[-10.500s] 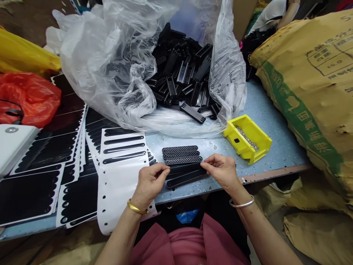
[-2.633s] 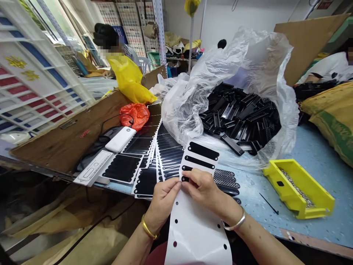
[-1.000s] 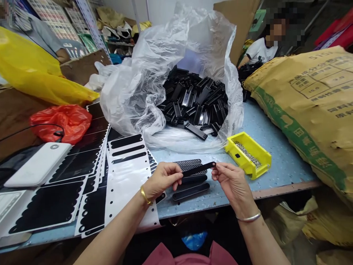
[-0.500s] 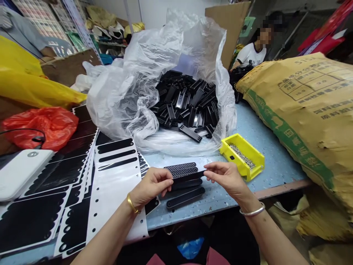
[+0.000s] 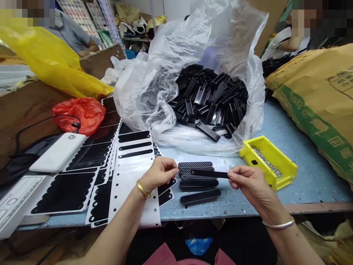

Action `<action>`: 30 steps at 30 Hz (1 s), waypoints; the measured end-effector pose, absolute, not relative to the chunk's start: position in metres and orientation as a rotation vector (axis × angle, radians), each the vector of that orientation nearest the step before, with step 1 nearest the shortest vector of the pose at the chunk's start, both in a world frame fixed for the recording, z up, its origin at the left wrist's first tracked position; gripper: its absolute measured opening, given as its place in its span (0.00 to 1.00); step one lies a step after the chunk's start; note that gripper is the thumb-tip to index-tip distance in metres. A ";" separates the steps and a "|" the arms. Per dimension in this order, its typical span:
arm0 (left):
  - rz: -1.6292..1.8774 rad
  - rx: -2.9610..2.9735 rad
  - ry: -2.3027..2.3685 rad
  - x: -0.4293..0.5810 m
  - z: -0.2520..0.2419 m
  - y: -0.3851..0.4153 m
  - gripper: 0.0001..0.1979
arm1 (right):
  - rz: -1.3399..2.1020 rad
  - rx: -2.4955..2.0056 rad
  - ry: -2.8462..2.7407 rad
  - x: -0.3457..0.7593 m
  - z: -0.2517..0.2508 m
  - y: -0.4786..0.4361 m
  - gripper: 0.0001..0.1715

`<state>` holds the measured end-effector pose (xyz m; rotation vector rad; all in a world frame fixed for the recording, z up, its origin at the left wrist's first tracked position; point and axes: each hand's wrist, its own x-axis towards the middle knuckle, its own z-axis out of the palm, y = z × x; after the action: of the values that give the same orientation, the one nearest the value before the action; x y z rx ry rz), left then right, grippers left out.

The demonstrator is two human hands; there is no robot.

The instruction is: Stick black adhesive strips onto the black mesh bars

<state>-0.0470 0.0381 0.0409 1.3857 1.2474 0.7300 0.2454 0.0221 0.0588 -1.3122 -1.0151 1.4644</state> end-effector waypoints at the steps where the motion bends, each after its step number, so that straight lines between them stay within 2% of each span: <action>1: 0.669 1.456 1.255 -0.047 0.038 0.038 0.07 | 1.487 -1.338 -1.001 0.242 0.056 0.022 0.15; 8: 0.509 1.827 1.367 -0.035 0.030 0.036 0.08 | 1.543 -1.384 -0.975 0.225 0.049 0.025 0.16; 14: 0.549 1.760 1.386 -0.034 0.024 0.034 0.13 | 1.544 -1.428 -0.969 0.223 0.053 0.026 0.16; 30: 0.636 1.659 1.300 -0.034 0.018 0.034 0.12 | 1.500 -1.460 -1.028 0.221 0.044 0.026 0.17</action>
<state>-0.0338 0.0340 0.0176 1.6590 1.3003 0.6364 0.2211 0.0261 0.0440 -1.4599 -1.0276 1.5000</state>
